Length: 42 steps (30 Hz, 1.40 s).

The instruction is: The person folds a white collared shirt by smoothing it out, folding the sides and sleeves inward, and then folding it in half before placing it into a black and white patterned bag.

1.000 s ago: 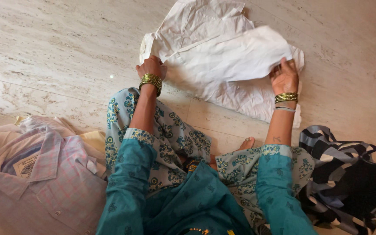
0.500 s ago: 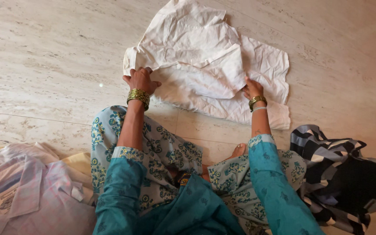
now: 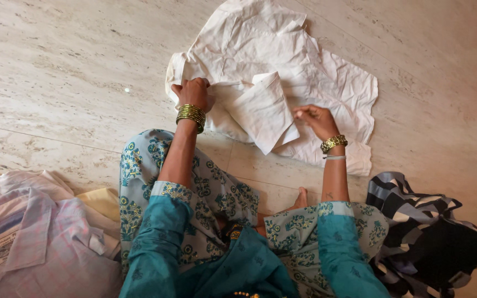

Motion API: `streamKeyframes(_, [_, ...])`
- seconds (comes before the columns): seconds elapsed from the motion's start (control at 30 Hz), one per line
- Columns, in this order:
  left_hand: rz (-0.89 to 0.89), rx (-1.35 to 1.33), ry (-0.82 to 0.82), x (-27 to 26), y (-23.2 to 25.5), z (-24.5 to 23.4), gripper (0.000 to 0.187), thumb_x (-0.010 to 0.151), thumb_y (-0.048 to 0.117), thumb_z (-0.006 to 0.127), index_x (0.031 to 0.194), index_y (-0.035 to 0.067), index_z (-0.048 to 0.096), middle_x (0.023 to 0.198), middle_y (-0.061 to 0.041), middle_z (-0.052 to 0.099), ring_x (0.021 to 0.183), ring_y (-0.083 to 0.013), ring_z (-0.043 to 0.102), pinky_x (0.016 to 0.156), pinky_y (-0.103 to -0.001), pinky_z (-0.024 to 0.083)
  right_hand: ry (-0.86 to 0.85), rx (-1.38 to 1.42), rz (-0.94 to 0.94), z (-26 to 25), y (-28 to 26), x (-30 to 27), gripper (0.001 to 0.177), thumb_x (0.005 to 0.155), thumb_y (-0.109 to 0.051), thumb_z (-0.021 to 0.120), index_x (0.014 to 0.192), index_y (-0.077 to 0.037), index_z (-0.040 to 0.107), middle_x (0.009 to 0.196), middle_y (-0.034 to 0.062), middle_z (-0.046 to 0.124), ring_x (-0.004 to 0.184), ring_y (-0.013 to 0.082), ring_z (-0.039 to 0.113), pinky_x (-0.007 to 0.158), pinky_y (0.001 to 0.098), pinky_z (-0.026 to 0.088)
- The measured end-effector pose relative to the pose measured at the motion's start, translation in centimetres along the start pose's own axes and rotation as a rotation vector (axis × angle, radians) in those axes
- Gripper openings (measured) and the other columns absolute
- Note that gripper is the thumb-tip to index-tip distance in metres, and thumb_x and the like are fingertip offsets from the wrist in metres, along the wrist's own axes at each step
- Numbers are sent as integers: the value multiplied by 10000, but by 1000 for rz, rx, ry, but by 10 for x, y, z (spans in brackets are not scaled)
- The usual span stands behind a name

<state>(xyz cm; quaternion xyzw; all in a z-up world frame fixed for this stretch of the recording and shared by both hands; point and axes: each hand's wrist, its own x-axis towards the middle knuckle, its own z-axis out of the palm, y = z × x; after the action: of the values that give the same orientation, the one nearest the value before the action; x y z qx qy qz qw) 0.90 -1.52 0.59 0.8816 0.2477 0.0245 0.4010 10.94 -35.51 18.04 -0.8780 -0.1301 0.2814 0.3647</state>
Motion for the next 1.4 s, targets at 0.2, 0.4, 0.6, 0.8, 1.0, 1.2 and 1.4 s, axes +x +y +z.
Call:
streamKeyframes(0.2, [125,-92,-79,-4,19,-22,372,705,180,847,1066,139,770,985,-151,756,971,-333,698,892,-478,515,189,90,-245,12,7,96,572,849,59,467,1363,-154,600,1374,-6,630,1284,122,610,977,353,601])
streamKeyframes(0.4, [184,-228,-58,-6,17,-28,277,755,101,782,1032,118,784,1016,-162,762,880,-341,737,780,-432,594,-124,-670,-666,33,-22,122,508,768,83,666,1217,-147,721,1389,-13,672,1350,271,497,1171,422,416])
streamKeyframes(0.6, [266,-262,93,-13,32,-51,90,813,78,780,899,101,771,972,-92,769,883,-321,724,746,-449,581,149,-1084,-744,-71,-57,85,227,776,-68,798,959,-201,785,1051,-30,693,1130,238,563,1042,412,427])
streamKeyframes(0.8, [399,-291,300,-24,46,-67,141,840,11,736,957,71,683,1002,-67,690,1006,-326,621,798,-462,531,750,-1142,-830,-204,-57,-26,232,737,-20,782,879,-119,627,1108,49,569,1207,257,541,1060,446,419])
streamKeyframes(1.0, [385,-128,311,-18,25,-45,109,846,-10,685,926,64,672,992,-93,686,972,-339,625,797,-456,542,804,-1147,-465,-216,69,-124,295,782,-45,865,858,-124,590,1112,71,591,1173,321,569,1048,506,421])
streamKeyframes(1.2, [160,19,104,-12,15,-32,184,828,19,661,1006,58,688,988,-137,665,868,-334,648,671,-479,548,618,-664,200,-157,177,-155,265,786,-125,832,1000,-125,676,1029,0,657,993,225,711,886,377,575])
streamKeyframes(1.4, [665,215,381,-17,20,-33,314,823,-17,680,1017,195,808,979,-74,694,868,-262,626,704,-403,528,573,-743,238,-143,143,-156,428,700,-43,862,1080,-197,739,1017,18,623,942,300,651,790,431,526])
